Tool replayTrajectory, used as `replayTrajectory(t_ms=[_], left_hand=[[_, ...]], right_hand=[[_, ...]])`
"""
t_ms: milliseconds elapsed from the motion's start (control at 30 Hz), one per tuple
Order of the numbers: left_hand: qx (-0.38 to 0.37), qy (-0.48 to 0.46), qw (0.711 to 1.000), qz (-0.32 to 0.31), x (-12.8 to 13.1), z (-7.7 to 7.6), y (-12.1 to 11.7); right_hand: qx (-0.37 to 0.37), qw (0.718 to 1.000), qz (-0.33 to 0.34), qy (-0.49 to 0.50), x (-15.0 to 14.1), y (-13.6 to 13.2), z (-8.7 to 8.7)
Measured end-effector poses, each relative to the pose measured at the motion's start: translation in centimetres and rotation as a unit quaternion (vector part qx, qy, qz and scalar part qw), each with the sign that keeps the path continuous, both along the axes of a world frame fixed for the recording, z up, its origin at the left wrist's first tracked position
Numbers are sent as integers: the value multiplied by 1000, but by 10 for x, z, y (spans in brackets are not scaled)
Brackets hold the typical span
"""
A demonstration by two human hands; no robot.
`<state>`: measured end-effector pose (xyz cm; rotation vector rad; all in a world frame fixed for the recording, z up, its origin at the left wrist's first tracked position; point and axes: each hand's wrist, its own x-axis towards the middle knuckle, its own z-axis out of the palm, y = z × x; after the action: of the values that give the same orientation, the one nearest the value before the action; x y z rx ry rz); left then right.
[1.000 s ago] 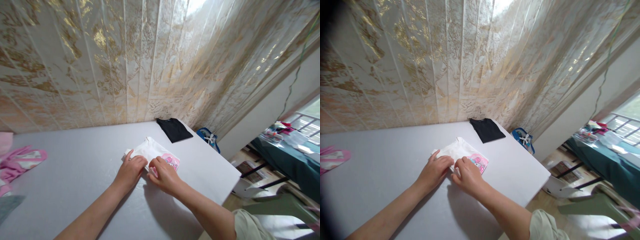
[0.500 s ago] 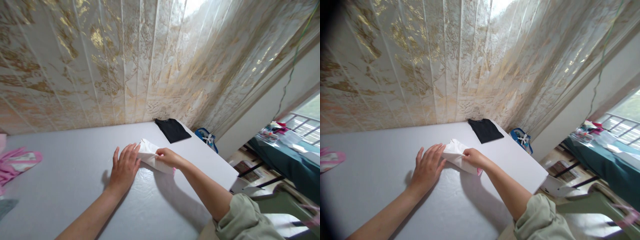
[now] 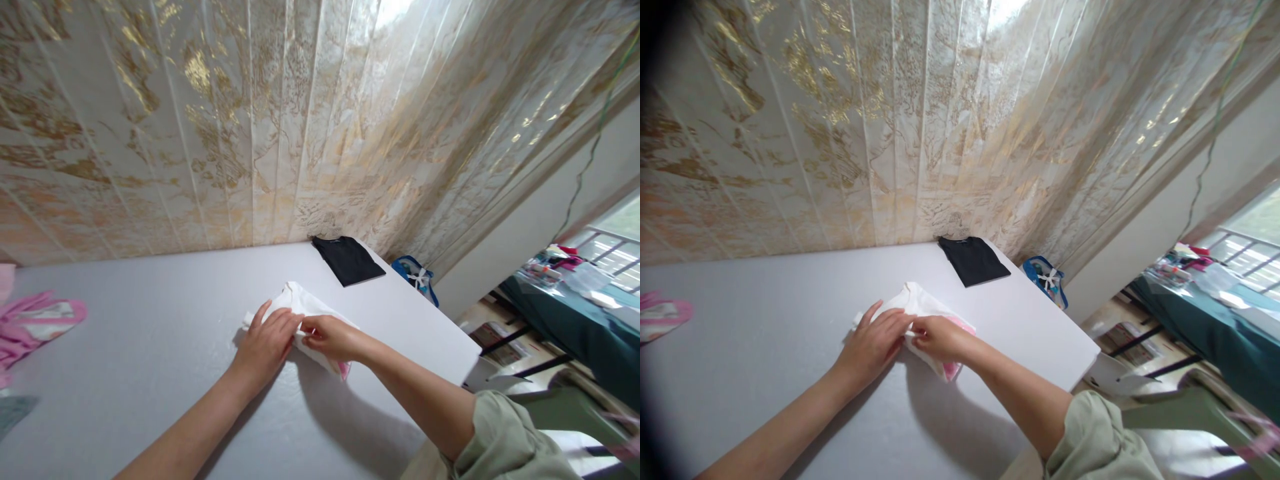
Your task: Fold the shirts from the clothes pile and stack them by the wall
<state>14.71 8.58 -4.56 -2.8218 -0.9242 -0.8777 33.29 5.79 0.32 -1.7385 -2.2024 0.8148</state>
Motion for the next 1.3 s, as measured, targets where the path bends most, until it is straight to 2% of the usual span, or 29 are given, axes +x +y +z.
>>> replayTrajectory(t_ms=[67, 133, 200, 300, 400, 467, 700, 800, 967, 1033, 1133, 1300], left_hand=[[-40, 35, 998, -27, 1, 0, 0], [-65, 56, 996, -38, 0, 0, 0], [-80, 59, 994, -47, 0, 0, -1], [-105, 52, 991, -70, 0, 1, -2], [-123, 49, 988, -81, 0, 1, -3], [-131, 51, 987, -78, 0, 1, -2], [-139, 48, 985, -86, -2, 0, -1], [-136, 43, 985, -93, -3, 1, -2], [-112, 36, 990, -80, -4, 6, -2], [-99, 37, 993, -61, -4, 7, -1], [-79, 35, 996, -35, -4, 7, 0], [-70, 5, 997, -13, -2, 3, 0]], right_hand=[[4, 1000, -5, 1, 4, 0, 5], [44, 996, -75, -25, 16, 8, 8], [82, 980, -163, -83, 31, 20, 5], [52, 967, -206, -137, 47, 35, -6], [12, 970, -203, -132, 50, 44, -18], [-7, 971, -203, -129, 48, 48, -19], [-97, 978, -168, -79, 50, 57, -3], [-59, 984, -158, -48, 45, 51, -3], [133, 979, -111, -110, 18, 23, -2], [166, 973, -71, -146, 6, 9, 3], [149, 970, -29, -188, -6, -6, 12], [96, 978, -27, -182, -15, -15, 23]])
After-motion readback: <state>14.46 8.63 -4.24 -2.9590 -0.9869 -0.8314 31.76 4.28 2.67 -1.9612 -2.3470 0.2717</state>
